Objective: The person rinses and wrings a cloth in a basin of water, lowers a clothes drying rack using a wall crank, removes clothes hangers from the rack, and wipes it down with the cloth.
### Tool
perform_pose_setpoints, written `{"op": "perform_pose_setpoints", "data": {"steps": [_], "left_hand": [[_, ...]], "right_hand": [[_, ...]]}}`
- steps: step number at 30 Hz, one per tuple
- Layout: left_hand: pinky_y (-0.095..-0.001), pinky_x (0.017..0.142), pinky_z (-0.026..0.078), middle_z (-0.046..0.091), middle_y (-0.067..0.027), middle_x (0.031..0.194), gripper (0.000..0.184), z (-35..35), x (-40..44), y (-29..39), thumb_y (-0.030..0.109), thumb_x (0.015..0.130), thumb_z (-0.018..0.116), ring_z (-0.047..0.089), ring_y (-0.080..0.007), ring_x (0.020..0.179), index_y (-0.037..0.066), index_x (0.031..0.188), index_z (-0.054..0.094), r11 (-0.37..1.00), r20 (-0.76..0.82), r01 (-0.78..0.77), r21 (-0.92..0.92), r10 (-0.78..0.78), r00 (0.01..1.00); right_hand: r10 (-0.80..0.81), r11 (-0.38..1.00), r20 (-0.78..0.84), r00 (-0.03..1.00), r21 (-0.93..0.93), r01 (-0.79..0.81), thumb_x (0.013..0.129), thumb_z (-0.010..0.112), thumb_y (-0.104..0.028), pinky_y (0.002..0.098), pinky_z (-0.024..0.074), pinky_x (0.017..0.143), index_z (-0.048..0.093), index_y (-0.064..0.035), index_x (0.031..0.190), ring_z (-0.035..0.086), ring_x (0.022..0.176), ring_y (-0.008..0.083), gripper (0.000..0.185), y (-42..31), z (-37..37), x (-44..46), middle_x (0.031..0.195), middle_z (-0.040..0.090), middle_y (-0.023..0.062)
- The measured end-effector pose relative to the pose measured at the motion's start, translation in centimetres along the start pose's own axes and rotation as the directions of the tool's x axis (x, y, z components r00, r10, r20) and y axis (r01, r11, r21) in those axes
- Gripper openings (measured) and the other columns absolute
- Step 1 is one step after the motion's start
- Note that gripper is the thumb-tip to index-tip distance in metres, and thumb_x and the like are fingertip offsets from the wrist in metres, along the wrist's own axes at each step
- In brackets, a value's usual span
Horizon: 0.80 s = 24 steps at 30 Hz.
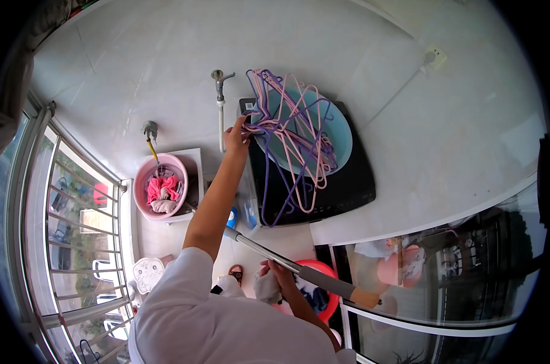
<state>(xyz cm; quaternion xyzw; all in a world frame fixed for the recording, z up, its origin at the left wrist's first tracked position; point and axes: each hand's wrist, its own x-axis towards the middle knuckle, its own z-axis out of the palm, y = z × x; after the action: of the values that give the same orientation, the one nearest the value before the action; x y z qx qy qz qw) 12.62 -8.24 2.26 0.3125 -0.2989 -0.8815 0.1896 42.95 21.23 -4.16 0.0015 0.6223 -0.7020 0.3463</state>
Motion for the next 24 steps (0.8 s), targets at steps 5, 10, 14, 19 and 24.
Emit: {"op": "perform_pose_setpoints", "data": {"steps": [5, 10, 14, 19, 24], "left_hand": [[-0.0370, 0.084, 0.041, 0.048, -0.0184, 0.115, 0.091, 3.0, -2.2, 0.1, 0.040, 0.061, 0.080, 0.057, -0.0242, 0.085, -0.004, 0.129, 0.037, 0.876, -0.078, -0.425, 0.228, 0.451, 0.889], [-0.0343, 0.093, 0.039, 0.043, -0.0242, 0.125, 0.095, 3.4, -1.2, -0.7, 0.036, 0.062, 0.080, 0.047, -0.0305, 0.112, -0.011, 0.130, 0.032, 0.782, -0.029, -0.470, 0.410, 0.526, 0.850], [-0.0357, 0.099, 0.034, 0.042, -0.0242, 0.129, 0.090, 1.4, -2.1, 0.4, 0.040, 0.067, 0.077, 0.043, -0.0310, 0.119, -0.009, 0.129, 0.035, 0.728, -0.015, -0.514, 0.454, 0.583, 0.812], [-0.0343, 0.094, 0.036, 0.051, -0.0147, 0.124, 0.062, -4.5, -12.3, 2.5, 0.032, 0.077, 0.071, 0.045, -0.0271, 0.118, 0.000, 0.123, 0.047, 0.666, 0.116, -0.620, 0.414, 0.637, 0.762], [-0.0327, 0.096, 0.037, 0.056, -0.0134, 0.118, 0.056, -17.4, -27.5, -0.1, 0.029, 0.077, 0.070, 0.050, -0.0256, 0.115, 0.003, 0.122, 0.048, 0.510, 0.310, -0.613, 0.603, 0.559, 0.769]], "right_hand": [[0.056, 0.998, -0.013, 0.998, 0.014, -0.056, 0.093, 0.048, -0.034, 0.0236, 0.0448, 0.063, 0.059, -0.0027, 0.095, 0.055, 0.065, 0.0102, 0.034, -1.3, 0.7, -0.4, 0.070, 0.060, 0.0050], [0.010, 0.998, -0.040, 0.999, 0.057, -0.007, 0.093, 0.048, -0.033, 0.0244, 0.0450, 0.062, 0.059, -0.0023, 0.095, 0.055, 0.068, 0.0103, 0.033, -0.2, 0.6, -0.1, 0.072, 0.060, 0.0047], [0.013, 1.000, 0.032, 0.999, -0.027, -0.012, 0.092, 0.050, -0.032, 0.0244, 0.0450, 0.064, 0.059, -0.0011, 0.096, 0.055, 0.068, 0.0107, 0.032, 0.5, 0.5, -0.6, 0.075, 0.060, 0.0050], [0.014, 0.997, 0.117, 0.993, -0.082, -0.004, 0.091, 0.052, -0.023, 0.0229, 0.0440, 0.068, 0.058, -0.0007, 0.098, 0.055, 0.071, 0.0101, 0.024, -0.1, 2.6, -1.6, 0.078, 0.062, 0.0057], [-0.215, 0.951, 0.315, 0.924, -0.147, 0.271, 0.090, 0.052, -0.011, 0.0219, 0.0433, 0.072, 0.058, -0.0008, 0.099, 0.056, 0.076, 0.0094, 0.015, -1.6, 6.4, -3.2, 0.082, 0.062, 0.0054]]}}
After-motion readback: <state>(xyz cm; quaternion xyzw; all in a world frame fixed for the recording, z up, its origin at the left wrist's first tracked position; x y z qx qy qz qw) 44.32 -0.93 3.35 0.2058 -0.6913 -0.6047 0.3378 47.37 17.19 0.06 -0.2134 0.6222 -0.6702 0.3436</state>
